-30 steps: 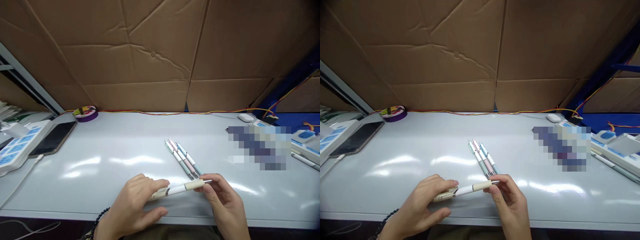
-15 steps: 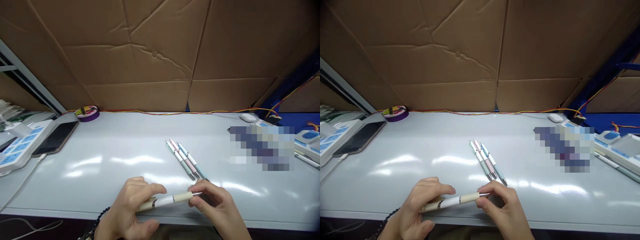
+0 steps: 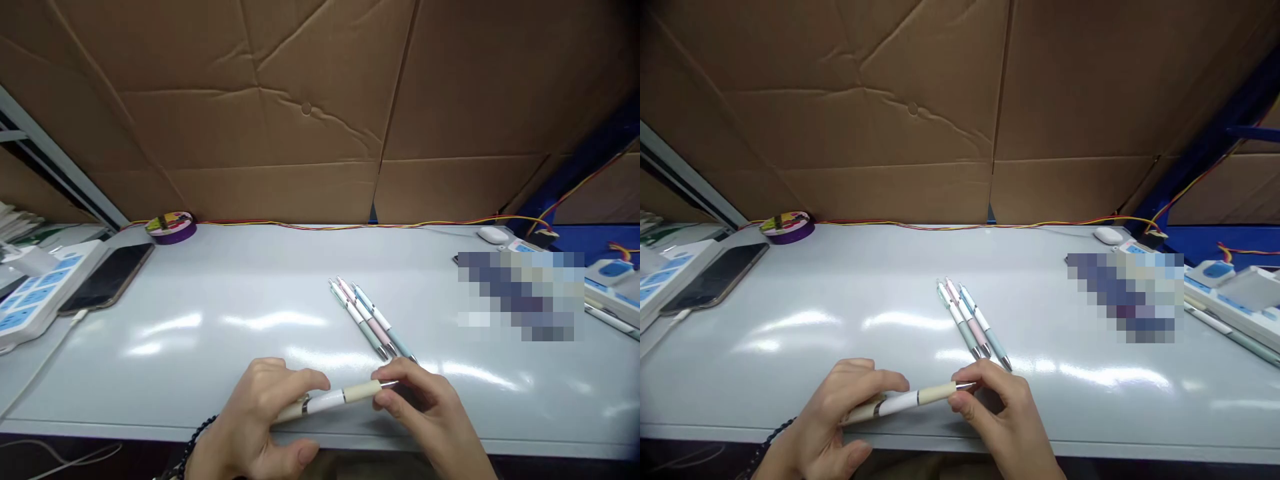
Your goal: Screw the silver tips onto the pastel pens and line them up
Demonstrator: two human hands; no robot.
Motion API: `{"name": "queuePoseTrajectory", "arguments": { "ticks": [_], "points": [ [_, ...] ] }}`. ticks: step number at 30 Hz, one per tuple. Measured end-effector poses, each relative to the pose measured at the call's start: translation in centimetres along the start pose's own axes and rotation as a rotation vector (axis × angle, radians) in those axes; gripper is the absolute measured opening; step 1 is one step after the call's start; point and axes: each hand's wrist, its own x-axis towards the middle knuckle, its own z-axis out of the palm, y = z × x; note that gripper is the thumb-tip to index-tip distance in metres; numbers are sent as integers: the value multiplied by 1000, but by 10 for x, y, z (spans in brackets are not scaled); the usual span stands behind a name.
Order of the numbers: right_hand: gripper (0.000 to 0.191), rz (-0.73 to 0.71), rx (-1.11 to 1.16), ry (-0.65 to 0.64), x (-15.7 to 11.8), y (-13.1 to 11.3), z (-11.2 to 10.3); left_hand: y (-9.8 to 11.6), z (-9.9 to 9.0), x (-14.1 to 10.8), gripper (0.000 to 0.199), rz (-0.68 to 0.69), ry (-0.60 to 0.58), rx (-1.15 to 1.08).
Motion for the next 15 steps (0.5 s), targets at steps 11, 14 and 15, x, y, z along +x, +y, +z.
{"name": "queuePoseTrajectory", "arguments": {
  "ticks": [11, 14, 15],
  "points": [
    [13, -123, 178, 479, -10, 12, 5, -1, 5, 4, 27, 36, 37, 172],
    [9, -254, 389, 711, -10, 20, -4, -3, 6, 2, 21, 3, 42, 205],
    [9, -275, 439, 751, -10, 21, -8, -3, 7, 2, 20, 0, 37, 208]
  ]
}}
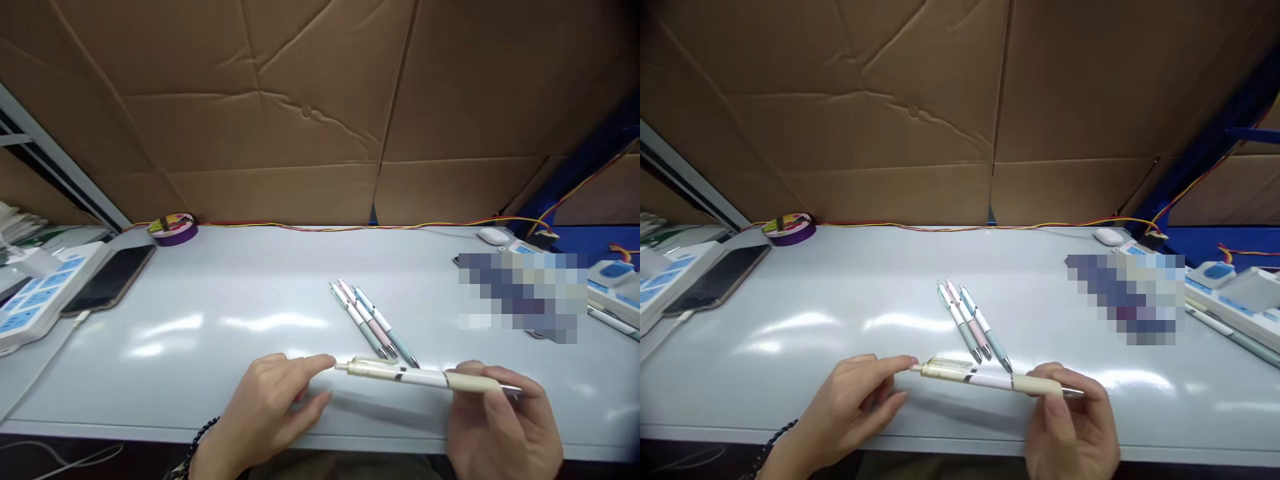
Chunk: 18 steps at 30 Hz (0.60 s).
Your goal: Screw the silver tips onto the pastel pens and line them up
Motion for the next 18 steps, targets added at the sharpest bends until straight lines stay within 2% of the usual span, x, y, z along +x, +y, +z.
{"name": "queuePoseTrajectory", "arguments": {
  "ticks": [2, 5, 7, 9, 12, 15, 18],
  "points": [
    [11, -3, -55, 65, 6, -3, -3, 0, 1, 0, 16, 3, -11, 7],
    [15, 24, -432, 31, 15, -8, -4, -1, 2, 1, 15, -2, -52, 23],
    [18, 61, -704, -103, 22, -8, -5, -1, 3, 1, 21, -13, -89, 31],
    [22, 33, -878, -278, 28, -4, -7, -1, 4, 1, 27, -19, -109, 47],
    [25, -96, -962, -498, 34, 5, -12, -2, 5, 1, 31, -32, -126, 79],
    [31, -146, -1038, -595, 36, 12, -10, -3, 6, 1, 31, -46, -166, 109],
    [40, -212, -1111, -707, 32, 13, 1, -4, 7, 1, 31, -46, -190, 115]
  ]
}}
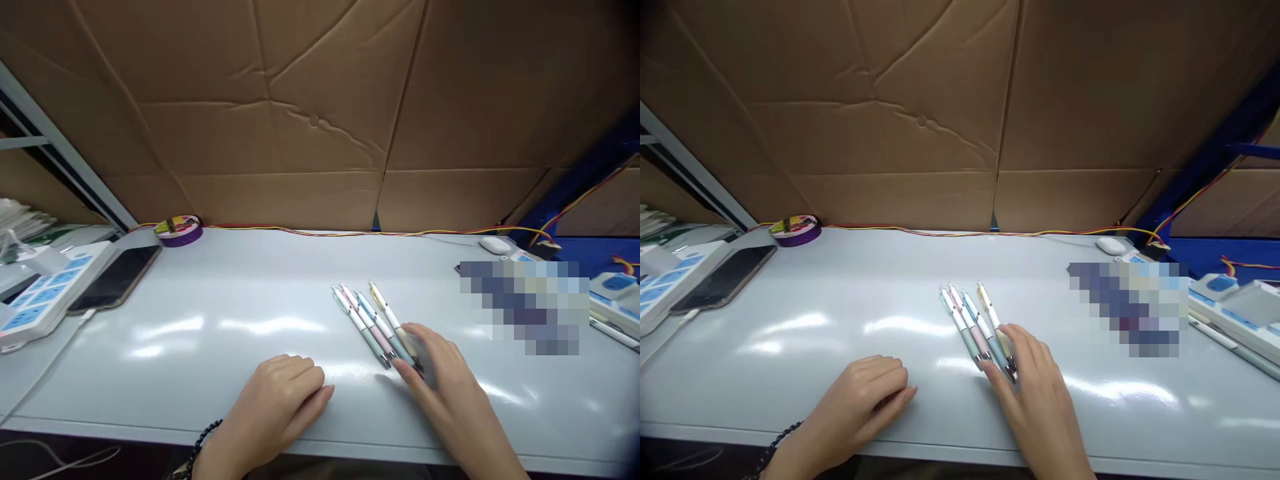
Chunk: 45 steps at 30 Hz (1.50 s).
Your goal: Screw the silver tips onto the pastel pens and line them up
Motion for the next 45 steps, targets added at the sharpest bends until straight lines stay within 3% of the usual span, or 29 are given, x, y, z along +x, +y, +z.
{"name": "queuePoseTrajectory", "arguments": {
  "ticks": [8, 14, 17, 21, 25, 28, 30, 36, 41, 45],
  "points": [
    [23, -225, -22, -168, 13, -30, 11, 0, 1, 0, 27, -8, -11, -26],
    [33, -397, 73, -296, 12, -39, 16, 4, -2, 2, 9, -8, 189, -26],
    [35, -387, 68, -199, 9, -35, 20, 5, 1, 2, 10, -15, 246, 94],
    [23, -245, 148, -43, -1, -26, 14, 5, 5, 2, 9, -79, 210, 169],
    [18, -52, 292, -21, -10, -26, 2, 5, 7, 1, 6, -85, 177, 192],
    [26, 10, 311, -65, -10, -31, 0, 6, 8, 1, 23, -90, 184, 217],
    [30, 7, 301, -116, -7, -34, 1, 5, 9, 1, 24, -99, 185, 222],
    [37, -81, 203, -197, -6, -32, 8, 2, 10, 3, 2, -37, 179, 154],
    [44, -248, 158, -190, -7, -28, 9, 3, 9, 3, 18, 79, 139, 62],
    [43, -288, 193, -195, -7, -29, 5, 7, 8, 1, 20, 86, 124, 79]
  ]
}}
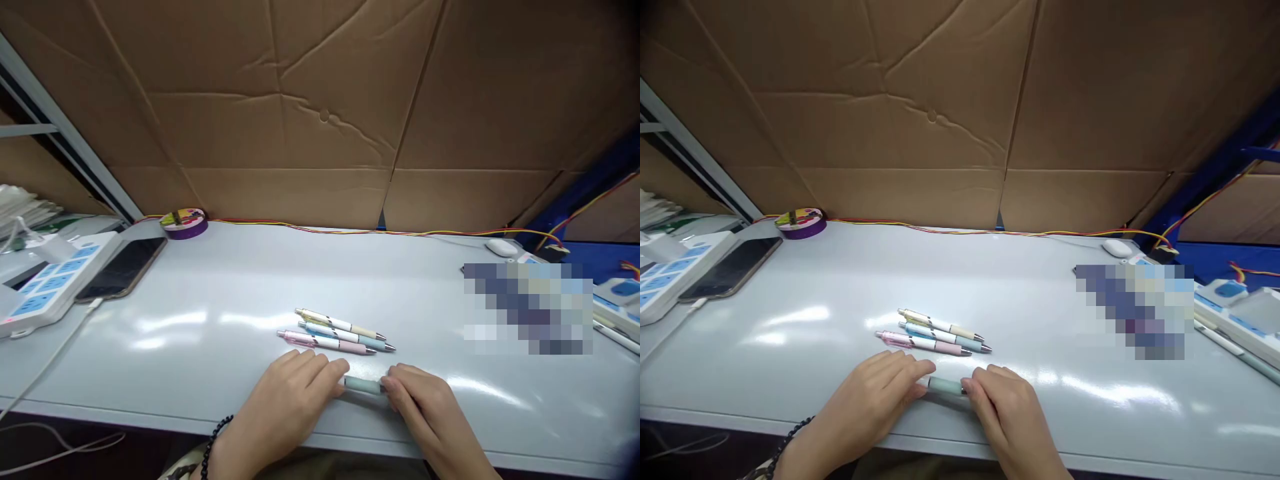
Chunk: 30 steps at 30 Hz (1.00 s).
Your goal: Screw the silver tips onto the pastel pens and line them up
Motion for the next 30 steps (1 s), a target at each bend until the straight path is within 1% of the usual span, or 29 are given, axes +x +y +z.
{"name": "queuePoseTrajectory", "arguments": {
  "ticks": [3, 7, 9, 11, 15, 18, 20, 22, 25, 28, 30],
  "points": [
    [37, 40, 53, 13, 0, -2, -2, 1, -2, -2, 24, -8, -58, 18],
    [12, 103, 178, 36, -1, -5, -3, 0, -2, -4, 35, -24, -99, 46],
    [6, 97, 222, 63, -2, -5, -2, -1, -1, -4, 36, -26, -96, 54],
    [10, 87, 256, 84, -3, -5, -1, -1, -1, -4, 34, -22, -87, 56],
    [14, 85, 280, 82, -3, -5, -2, 1, -3, -1, 29, -29, -93, 34],
    [12, 30, 283, 126, -2, -5, -4, 2, -6, 0, 18, -52, -107, -13],
    [11, -21, 277, 135, -2, -4, -4, 2, -5, 0, 16, -56, -101, -23],
    [10, -43, 265, 120, -2, -4, -4, 1, -2, 0, 16, -48, -87, -6],
    [11, -10, 276, 105, -3, -4, -3, 0, 0, -1, 16, -27, -71, 35],
    [10, 31, 297, 116, -3, -4, -2, 0, -1, 1, 13, -17, -57, 45],
    [9, 31, 300, 142, -4, -5, -1, 0, -2, 2, 11, -20, -23, 23]
  ]
}}
